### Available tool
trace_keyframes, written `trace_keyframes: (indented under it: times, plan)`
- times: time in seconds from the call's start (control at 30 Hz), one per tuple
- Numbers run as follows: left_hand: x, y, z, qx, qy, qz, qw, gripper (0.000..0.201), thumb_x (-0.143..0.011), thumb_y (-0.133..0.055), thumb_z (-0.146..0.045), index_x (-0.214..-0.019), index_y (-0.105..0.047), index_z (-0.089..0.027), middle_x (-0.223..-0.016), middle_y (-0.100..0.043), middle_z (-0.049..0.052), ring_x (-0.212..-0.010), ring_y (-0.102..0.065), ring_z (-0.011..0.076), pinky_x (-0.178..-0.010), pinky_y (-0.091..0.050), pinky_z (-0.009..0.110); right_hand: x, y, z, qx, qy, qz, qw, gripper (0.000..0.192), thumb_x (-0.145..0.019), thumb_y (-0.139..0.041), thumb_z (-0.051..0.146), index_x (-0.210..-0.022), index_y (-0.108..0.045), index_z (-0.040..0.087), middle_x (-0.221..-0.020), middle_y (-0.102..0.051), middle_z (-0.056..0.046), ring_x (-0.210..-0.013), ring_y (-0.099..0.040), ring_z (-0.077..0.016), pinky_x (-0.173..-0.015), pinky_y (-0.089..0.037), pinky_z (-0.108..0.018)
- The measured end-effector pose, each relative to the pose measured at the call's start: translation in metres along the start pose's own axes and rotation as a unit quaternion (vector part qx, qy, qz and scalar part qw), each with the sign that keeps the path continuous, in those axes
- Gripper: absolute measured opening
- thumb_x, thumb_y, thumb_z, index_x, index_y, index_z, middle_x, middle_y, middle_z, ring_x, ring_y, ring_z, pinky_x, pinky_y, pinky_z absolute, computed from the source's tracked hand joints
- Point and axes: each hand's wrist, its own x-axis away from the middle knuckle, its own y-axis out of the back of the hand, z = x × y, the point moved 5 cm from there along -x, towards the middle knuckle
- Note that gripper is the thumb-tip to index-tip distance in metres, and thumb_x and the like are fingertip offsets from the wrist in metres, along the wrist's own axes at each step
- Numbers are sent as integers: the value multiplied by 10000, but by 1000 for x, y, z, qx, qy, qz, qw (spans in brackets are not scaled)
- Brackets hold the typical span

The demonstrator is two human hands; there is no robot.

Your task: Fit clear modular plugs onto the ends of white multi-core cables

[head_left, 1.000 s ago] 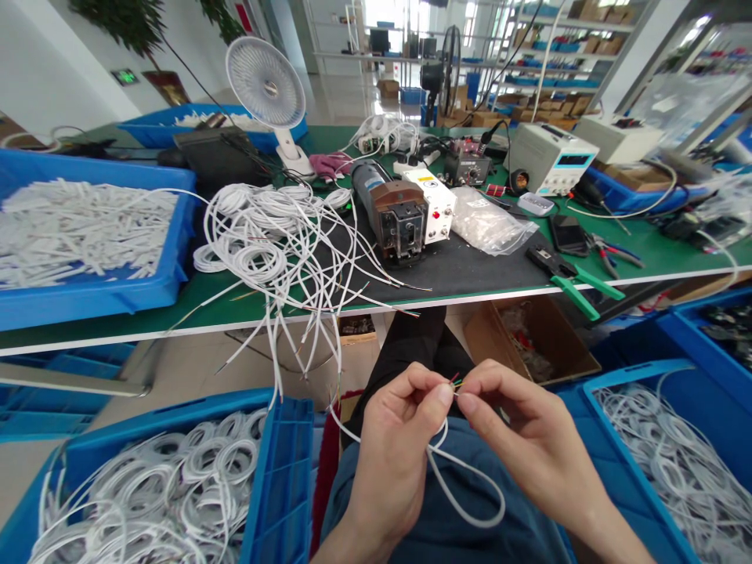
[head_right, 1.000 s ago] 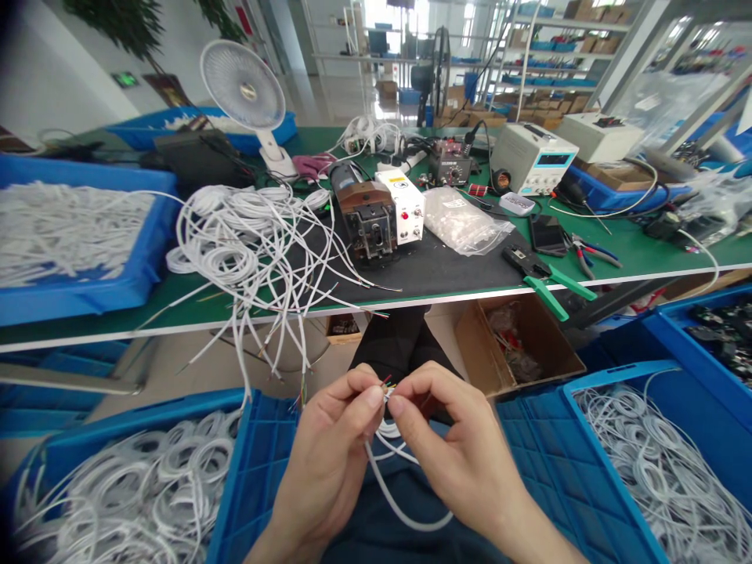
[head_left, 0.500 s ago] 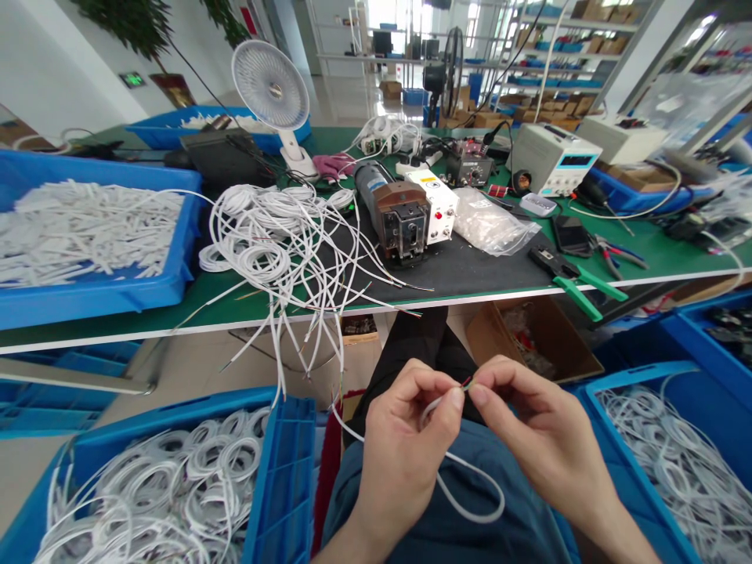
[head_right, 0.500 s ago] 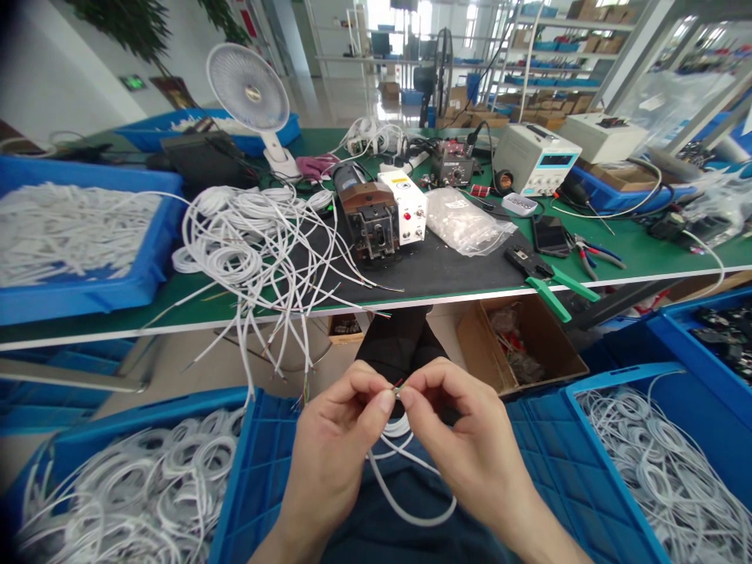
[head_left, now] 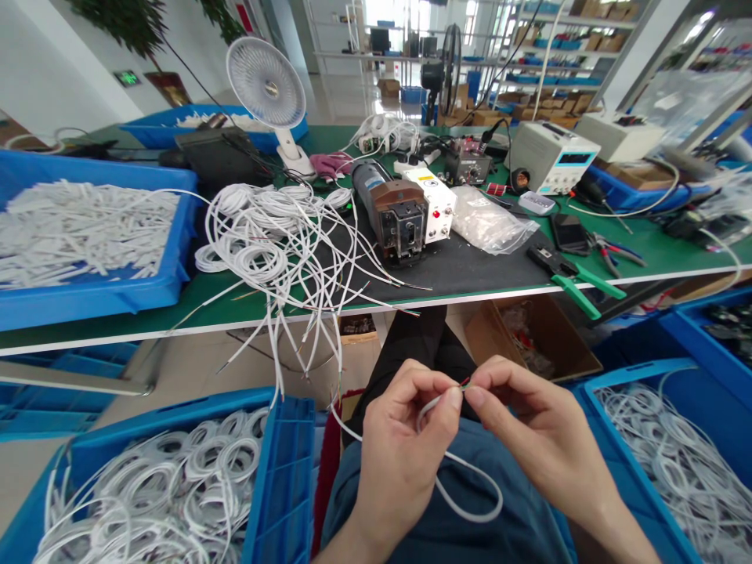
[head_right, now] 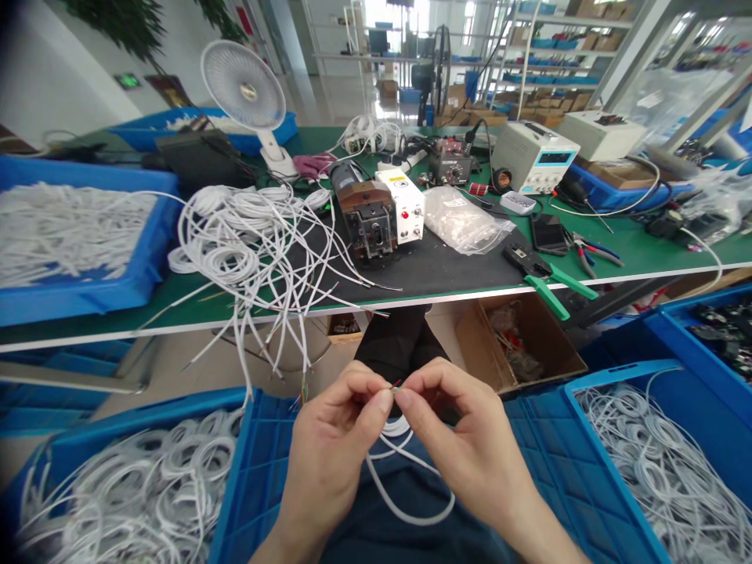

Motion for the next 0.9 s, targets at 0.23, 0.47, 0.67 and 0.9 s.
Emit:
trace_keyframes:
  times: [0.23,0.47,0.67,0.9]
  plan:
    - [-1,-3,-4,-5,0,25,1000,138,-1053,-682,-251,-931,-734,-214,-905,-610,8,-833,-571,166,-726,-443,280,1,-1,-1,-10,25,-30,999,171,-1058,-711,312,-910,-705,228,-869,-651,6,-776,-604,-149,-687,-476,-261]
    - [-2,-3,-3,7,5,32,999,150,-1057,-669,-232,-913,-708,-217,-902,-591,0,-820,-548,159,-733,-433,281,-1,-1,1,-28,11,5,1000,180,-1062,-716,344,-927,-737,227,-849,-662,13,-751,-604,-134,-672,-473,-239]
    - [-2,-4,-2,4,6,33,999,150,-1047,-684,-241,-903,-716,-212,-889,-588,5,-799,-535,164,-709,-420,286,-4,2,1,-30,-4,19,999,149,-1032,-760,368,-970,-771,233,-910,-710,2,-829,-656,-152,-738,-516,-237]
    - [0,-3,-7,-30,-15,6,999,142,-1032,-682,-222,-900,-730,-210,-885,-608,18,-811,-577,176,-696,-439,280,3,-2,2,40,29,-17,999,151,-1079,-681,311,-951,-724,244,-878,-704,11,-789,-655,-147,-704,-505,-251]
